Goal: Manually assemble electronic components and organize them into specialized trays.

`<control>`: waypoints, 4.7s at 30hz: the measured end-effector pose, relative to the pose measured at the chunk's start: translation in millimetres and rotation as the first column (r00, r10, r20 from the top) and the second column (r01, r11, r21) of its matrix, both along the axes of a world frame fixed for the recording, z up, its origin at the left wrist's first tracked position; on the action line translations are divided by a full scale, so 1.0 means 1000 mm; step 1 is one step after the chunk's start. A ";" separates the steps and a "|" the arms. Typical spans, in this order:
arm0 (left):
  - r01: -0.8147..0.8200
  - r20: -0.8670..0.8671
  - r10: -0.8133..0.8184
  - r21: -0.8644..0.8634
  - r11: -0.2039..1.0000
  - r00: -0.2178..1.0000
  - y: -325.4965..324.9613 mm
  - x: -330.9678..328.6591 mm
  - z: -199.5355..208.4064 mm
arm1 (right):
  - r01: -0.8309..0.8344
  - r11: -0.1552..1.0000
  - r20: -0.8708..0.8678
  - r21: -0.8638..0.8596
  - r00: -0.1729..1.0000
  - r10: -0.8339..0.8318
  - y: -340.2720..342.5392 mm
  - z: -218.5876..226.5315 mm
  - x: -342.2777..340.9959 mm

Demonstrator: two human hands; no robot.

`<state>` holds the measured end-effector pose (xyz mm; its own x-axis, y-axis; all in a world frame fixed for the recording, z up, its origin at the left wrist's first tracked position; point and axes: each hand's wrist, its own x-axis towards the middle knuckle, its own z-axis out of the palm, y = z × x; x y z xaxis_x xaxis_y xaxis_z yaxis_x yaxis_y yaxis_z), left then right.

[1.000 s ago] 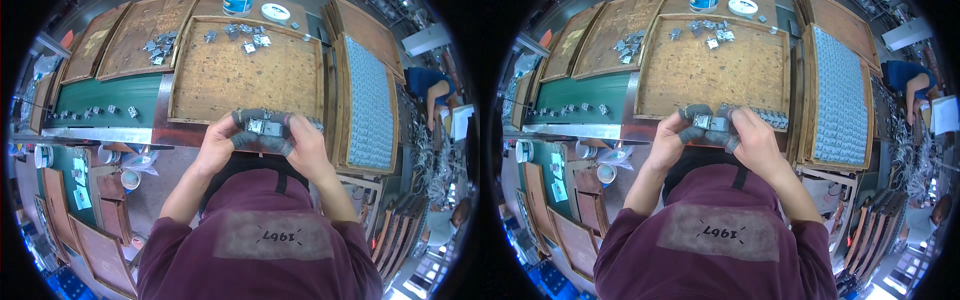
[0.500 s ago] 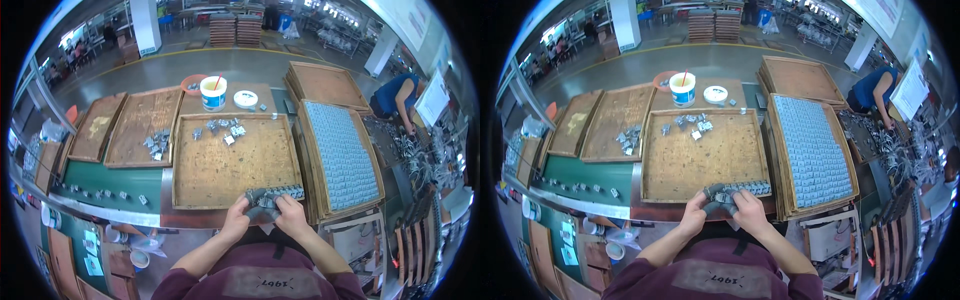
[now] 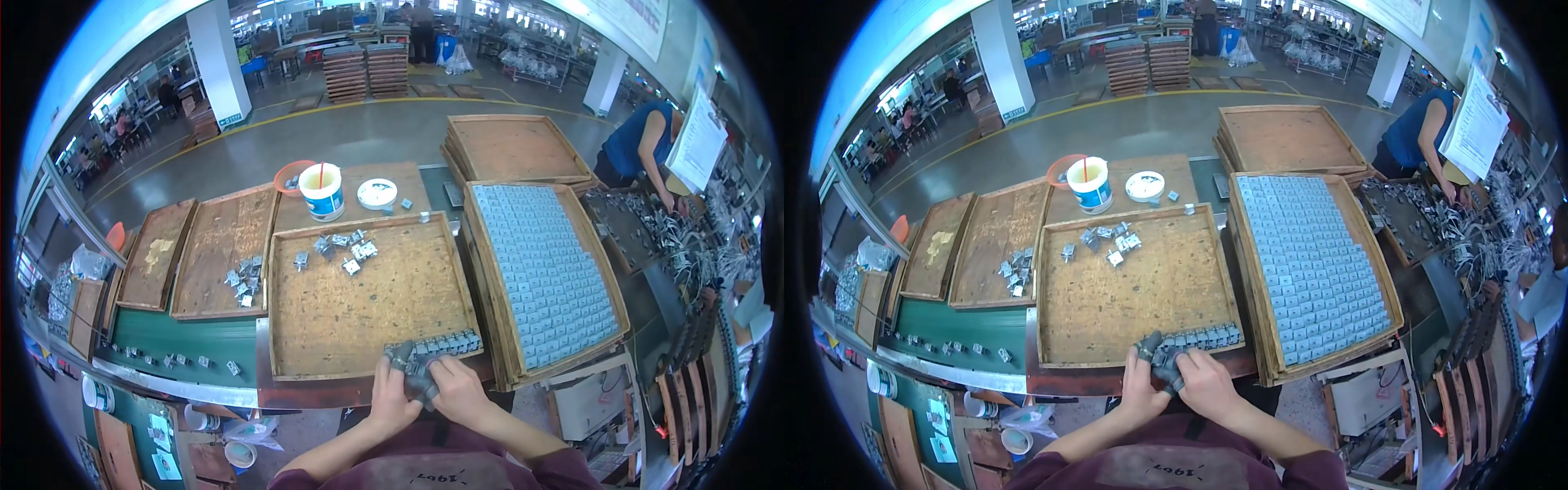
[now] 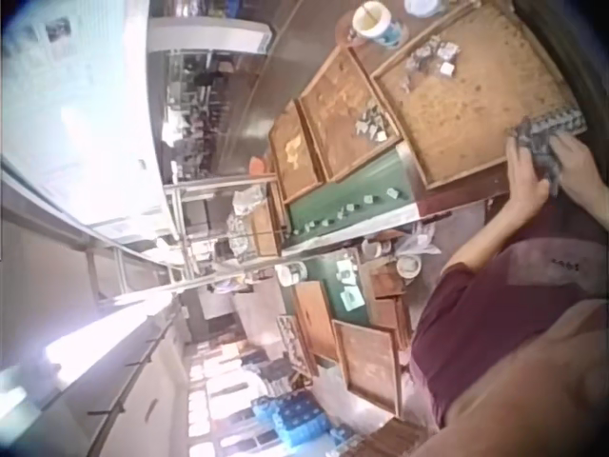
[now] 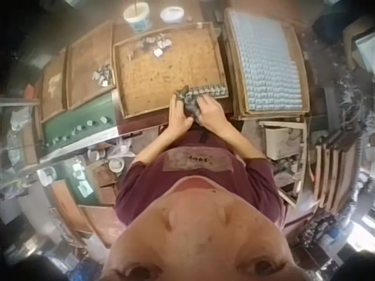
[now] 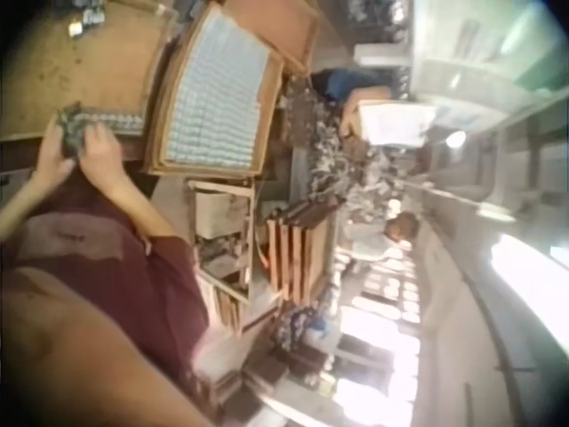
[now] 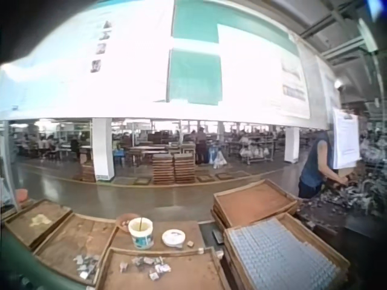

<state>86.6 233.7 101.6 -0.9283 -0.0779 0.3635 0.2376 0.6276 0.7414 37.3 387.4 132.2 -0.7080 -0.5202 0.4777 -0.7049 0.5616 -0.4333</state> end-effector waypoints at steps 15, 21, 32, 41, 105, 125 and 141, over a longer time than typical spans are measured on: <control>0.424 -0.189 -0.432 -0.084 0.902 0.882 0.027 -0.033 0.023 | -0.108 0.987 0.624 -0.120 0.765 0.160 0.066 0.011 -0.016; 0.475 -0.069 -0.477 -0.038 0.879 0.876 0.022 -0.043 0.010 | -0.067 0.994 0.708 -0.086 0.698 0.108 0.070 0.013 -0.024; -0.113 0.306 0.088 0.066 0.991 0.948 -0.087 -0.054 -0.032 | 0.736 0.607 0.382 -0.299 0.676 -0.630 0.295 0.020 -0.213; -0.066 0.572 -0.063 0.202 0.977 0.818 -0.134 -0.047 -0.095 | 0.876 0.448 0.393 0.178 0.354 -0.849 0.371 -0.027 -0.280; 0.031 0.172 -0.385 0.883 0.468 0.907 -0.050 -0.030 0.004 | -0.001 0.994 0.409 -0.111 0.911 0.047 0.006 0.017 -0.024; 0.001 0.129 -0.001 0.002 1.000 0.992 -0.001 -0.022 -0.015 | -0.011 1.000 0.214 0.002 0.977 0.011 -0.004 -0.019 -0.025; 0.270 -0.086 -0.263 0.078 0.960 0.961 -0.020 -0.028 -0.005 | -0.038 0.933 0.808 -0.357 0.489 0.329 0.006 -0.019 -0.033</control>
<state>59.0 213.5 97.1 -0.8906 0.1343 0.4345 0.4436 0.4673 0.7647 4.2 393.4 113.1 -0.7427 -0.6497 -0.1622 0.0111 0.2303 -0.9731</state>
